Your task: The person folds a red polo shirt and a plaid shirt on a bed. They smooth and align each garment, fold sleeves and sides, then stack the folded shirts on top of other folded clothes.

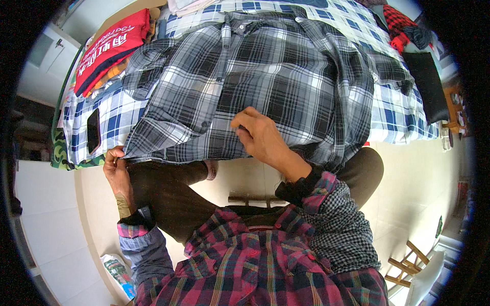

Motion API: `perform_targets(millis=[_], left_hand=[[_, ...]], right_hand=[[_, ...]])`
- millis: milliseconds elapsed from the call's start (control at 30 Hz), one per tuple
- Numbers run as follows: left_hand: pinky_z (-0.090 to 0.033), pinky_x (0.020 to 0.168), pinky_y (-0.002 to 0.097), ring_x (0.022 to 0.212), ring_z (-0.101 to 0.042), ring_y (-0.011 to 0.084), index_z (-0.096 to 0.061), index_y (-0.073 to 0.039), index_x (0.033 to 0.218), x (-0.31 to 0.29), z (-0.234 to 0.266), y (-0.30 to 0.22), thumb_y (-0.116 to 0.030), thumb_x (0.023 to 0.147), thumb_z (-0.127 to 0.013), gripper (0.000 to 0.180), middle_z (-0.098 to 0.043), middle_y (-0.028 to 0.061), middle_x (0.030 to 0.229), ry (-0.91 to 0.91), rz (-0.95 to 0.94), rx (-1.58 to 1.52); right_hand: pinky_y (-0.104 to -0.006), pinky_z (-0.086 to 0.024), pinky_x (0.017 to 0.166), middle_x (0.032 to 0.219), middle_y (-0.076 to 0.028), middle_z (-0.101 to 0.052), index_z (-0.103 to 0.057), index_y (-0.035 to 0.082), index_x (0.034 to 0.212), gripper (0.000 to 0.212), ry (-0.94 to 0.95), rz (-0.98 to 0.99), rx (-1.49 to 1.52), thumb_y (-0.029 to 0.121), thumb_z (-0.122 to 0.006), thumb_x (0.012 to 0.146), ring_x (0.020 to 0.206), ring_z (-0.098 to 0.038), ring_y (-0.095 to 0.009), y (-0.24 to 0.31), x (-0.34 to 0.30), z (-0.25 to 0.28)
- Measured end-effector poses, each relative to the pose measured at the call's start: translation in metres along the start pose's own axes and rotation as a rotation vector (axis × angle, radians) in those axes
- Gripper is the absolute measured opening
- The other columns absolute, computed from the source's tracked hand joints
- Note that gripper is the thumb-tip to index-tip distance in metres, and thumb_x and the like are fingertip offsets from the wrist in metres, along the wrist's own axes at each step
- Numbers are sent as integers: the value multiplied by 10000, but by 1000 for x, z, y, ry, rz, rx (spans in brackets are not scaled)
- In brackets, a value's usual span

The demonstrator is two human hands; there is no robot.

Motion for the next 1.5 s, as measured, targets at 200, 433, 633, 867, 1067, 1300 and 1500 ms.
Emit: perform_targets(millis=[200, 433, 633, 867, 1067, 1300, 1500], left_hand=[[-466, 739, 232, 877, -561, 80, -648, -93, 1041, 0, 14, -10, 43, 931, -544, 203, -659, -7, 1092, 234, 258, 177], [-489, 993, 345, 1146, -589, 214, -556, -31, 1376, 26, 19, -28, -210, 980, -713, 462, -617, 100, 1276, 437, 218, 161], [-449, 1035, 346, 1164, -587, 219, -508, 32, 1406, 30, -22, -21, -443, 850, -840, 803, -648, 121, 1246, 639, 240, 224], [-511, 838, 285, 919, -603, 130, -571, -18, 1282, 29, -32, 3, -204, 867, -848, 533, -658, 20, 1066, 694, 449, 11], [-515, 580, 189, 764, -605, 58, -520, -42, 1376, 38, -31, -3, 46, 863, -762, 574, -625, 33, 1268, 450, 444, -250], [-392, 544, 199, 640, -467, 38, -640, -48, 1182, 52, -45, 13, 80, 896, -666, 314, -610, -48, 873, 259, 356, -97], [-373, 533, 200, 628, -432, 28, -662, -63, 1101, 52, -33, 14, 16, 927, -589, 205, -562, -69, 805, 193, 359, -46]], right_hand=[[-430, -535, 730, 948, -119, -594, -636, 57, 976, 123, 114, 1, -80, 2, -688, 879, 798, -658, -331, 9, 7, -1], [-378, -533, 708, 822, -109, -674, -668, 23, 934, 56, 59, 141, -66, 66, -680, 900, 780, -687, -284, 6, 95, 78], [-378, -545, 752, 929, -160, -742, -703, 69, 1126, 294, -81, 98, -440, 125, -723, 837, 817, -712, -317, -44, 265, 144], [-362, -545, 521, 934, -159, -691, -611, 132, 1357, 573, 330, -242, -478, -44, -601, 811, 634, -671, -242, -137, 385, 102], [-524, -534, 792, 946, -270, -702, -688, 20, 1060, 277, -316, 233, -783, 200, -632, 856, 915, -676, -452, -133, 485, 140], [-494, -538, 874, 1092, -309, -686, -623, 33, 1214, 398, -275, 303, -591, 191, -633, 849, 1047, -658, -465, -155, 484, 140], [-373, -560, 794, 965, -128, -735, -700, 54, 1057, 187, 0, 393, -424, 167, -687, 909, 880, -717, -253, -67, 344, 102]])
Point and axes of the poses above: each hand's wrist, its own x-axis towards the middle knuckle, its own z-axis out of the back of the hand, y = z × x, the point moved 4 cm from there along x, towards the middle knuckle
